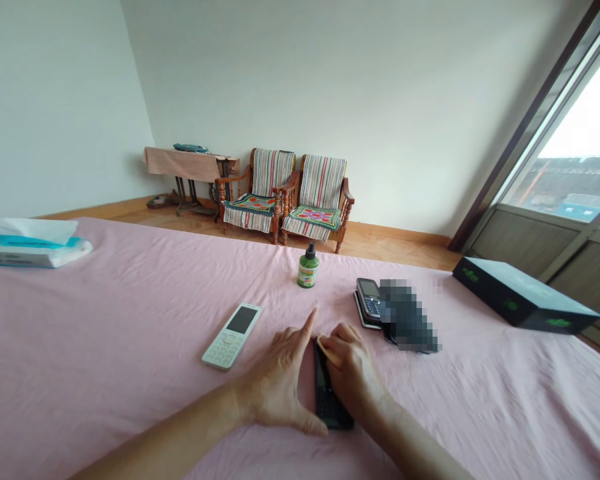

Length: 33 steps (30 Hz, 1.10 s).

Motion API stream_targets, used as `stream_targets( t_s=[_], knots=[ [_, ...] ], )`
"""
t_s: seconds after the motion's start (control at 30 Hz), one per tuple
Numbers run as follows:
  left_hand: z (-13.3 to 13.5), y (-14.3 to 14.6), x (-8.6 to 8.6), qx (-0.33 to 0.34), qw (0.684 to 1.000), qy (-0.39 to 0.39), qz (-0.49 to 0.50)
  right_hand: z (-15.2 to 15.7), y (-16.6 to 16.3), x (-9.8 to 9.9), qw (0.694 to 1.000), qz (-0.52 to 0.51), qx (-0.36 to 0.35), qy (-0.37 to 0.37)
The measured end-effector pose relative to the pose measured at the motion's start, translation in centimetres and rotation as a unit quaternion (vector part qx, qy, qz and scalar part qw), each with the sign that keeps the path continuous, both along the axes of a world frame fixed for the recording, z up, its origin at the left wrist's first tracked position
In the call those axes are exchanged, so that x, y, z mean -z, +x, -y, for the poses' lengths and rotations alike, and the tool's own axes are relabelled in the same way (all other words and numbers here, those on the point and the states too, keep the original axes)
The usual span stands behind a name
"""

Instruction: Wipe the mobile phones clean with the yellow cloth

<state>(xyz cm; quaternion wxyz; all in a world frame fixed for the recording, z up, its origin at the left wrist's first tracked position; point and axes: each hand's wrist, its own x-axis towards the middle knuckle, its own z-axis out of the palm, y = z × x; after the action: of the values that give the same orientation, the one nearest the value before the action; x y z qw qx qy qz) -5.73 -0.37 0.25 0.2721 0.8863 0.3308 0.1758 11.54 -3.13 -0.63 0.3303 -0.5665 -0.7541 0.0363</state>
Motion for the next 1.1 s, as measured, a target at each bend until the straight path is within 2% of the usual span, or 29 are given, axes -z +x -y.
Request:
stream_targets(
  t_s=[0.1, 0.27, 0.43, 0.6, 0.77, 0.93, 1.1],
  knots=[
    [0.00, 0.03, 0.07, -0.002, 1.000, 0.002, -0.004, 0.06, -0.51, -0.16, 1.000, 0.005, -0.025, -0.005],
    [0.01, -0.01, 0.17, 0.004, 1.000, 0.002, -0.007, -0.03, 0.29, -0.26, 1.000, 0.000, 0.022, -0.007],
    [0.05, 0.00, 0.19, -0.006, 1.000, -0.008, 0.002, -0.17, -0.19, -0.53, 1.000, 0.017, -0.021, -0.010],
    [0.01, -0.05, 0.32, 0.000, 1.000, -0.011, -0.002, -0.14, 0.03, -0.55, 1.000, -0.007, 0.019, -0.020],
    [0.08, -0.04, 0.18, -0.005, 1.000, -0.011, -0.002, -0.26, -0.06, -0.44, 1.000, -0.002, -0.021, -0.012],
    [0.03, -0.04, 0.37, -0.005, 1.000, -0.008, -0.009, -0.13, 0.24, -0.35, 0.999, -0.017, 0.028, -0.013],
    [-0.10, -0.02, 0.34, -0.014, 1.000, -0.007, -0.019, -0.08, -0.39, -0.38, 1.000, 0.006, -0.016, -0.004]
  ],
)
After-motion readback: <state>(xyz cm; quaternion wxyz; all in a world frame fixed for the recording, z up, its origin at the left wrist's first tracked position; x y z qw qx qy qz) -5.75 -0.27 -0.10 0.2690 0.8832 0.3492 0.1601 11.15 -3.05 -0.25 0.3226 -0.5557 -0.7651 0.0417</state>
